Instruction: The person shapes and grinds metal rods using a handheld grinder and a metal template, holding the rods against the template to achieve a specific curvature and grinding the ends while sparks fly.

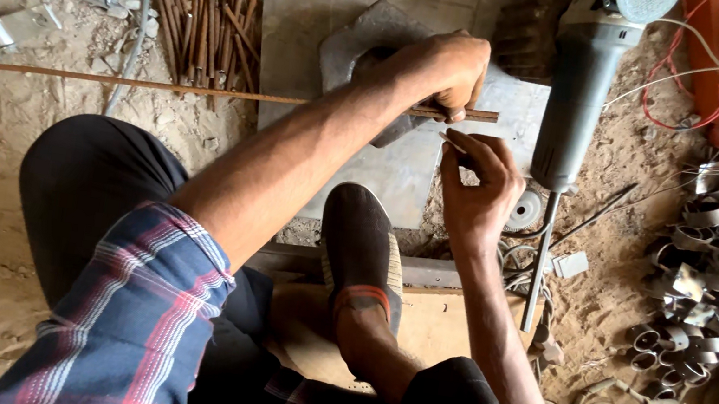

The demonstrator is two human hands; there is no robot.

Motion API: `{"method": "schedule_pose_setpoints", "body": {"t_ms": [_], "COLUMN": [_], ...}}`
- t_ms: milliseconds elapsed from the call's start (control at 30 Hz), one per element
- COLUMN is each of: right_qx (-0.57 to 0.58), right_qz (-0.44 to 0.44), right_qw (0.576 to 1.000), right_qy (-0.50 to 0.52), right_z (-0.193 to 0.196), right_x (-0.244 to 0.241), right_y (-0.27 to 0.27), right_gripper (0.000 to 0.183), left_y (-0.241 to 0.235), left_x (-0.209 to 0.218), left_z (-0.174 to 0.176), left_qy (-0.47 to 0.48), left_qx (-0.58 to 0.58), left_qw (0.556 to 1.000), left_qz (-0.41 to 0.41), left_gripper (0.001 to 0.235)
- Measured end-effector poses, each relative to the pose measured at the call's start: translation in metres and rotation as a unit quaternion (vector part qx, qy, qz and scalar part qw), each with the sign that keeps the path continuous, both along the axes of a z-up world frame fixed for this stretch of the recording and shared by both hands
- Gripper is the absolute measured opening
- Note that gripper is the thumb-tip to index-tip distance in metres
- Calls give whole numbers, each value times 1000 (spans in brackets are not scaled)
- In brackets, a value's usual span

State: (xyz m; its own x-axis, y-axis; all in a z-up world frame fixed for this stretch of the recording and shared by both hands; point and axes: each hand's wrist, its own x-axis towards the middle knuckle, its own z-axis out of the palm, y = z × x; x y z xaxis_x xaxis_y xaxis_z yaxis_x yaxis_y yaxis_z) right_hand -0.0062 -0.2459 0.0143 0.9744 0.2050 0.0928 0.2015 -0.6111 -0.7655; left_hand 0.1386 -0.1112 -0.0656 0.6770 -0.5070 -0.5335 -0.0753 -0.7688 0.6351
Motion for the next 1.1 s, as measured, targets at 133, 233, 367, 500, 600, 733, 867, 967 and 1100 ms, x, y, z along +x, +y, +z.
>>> {"method": "schedule_pose_setpoints", "body": {"t_ms": [133, 233, 367, 500, 600, 733, 867, 967, 1100], "right_qx": [-13, -19, -30, -78, -103, -156, -147, -139, -123], "right_qz": [-10, -6, 40, 91, 117, 142, 138, 111, 98], "right_qw": [1000, 999, 999, 992, 986, 974, 974, 981, 985], "right_qy": [18, 27, 9, -42, -60, -88, -102, -80, -73], "right_z": [5, 6, 3, -6, -12, -17, -9, -2, -9], "right_x": [-3, -4, -3, 5, 7, 10, 5, 2, -2], "right_y": [1, 2, 3, 10, 15, 19, 21, 22, 14], "right_gripper": [20, 19, 19, 20, 20, 19, 19, 17, 18], "left_y": [-1, -8, -8, -10, -15, -18, -18, -14, -12], "left_x": [-1, -1, 2, 6, 7, 7, 11, 8, 7], "left_z": [0, 1, -2, -2, 1, 2, -2, -1, 1], "left_qy": [13, 38, 18, 14, 31, 28, 3, 13, 21], "left_qx": [2, 37, 45, 64, 88, 110, 111, 92, 91], "left_qw": [999, 998, 999, 998, 995, 993, 993, 996, 996], "left_qz": [30, 44, 6, -10, 19, 41, -28, -9, 9], "left_gripper": [35, 34, 34, 33, 38, 43, 44, 40, 44]}}
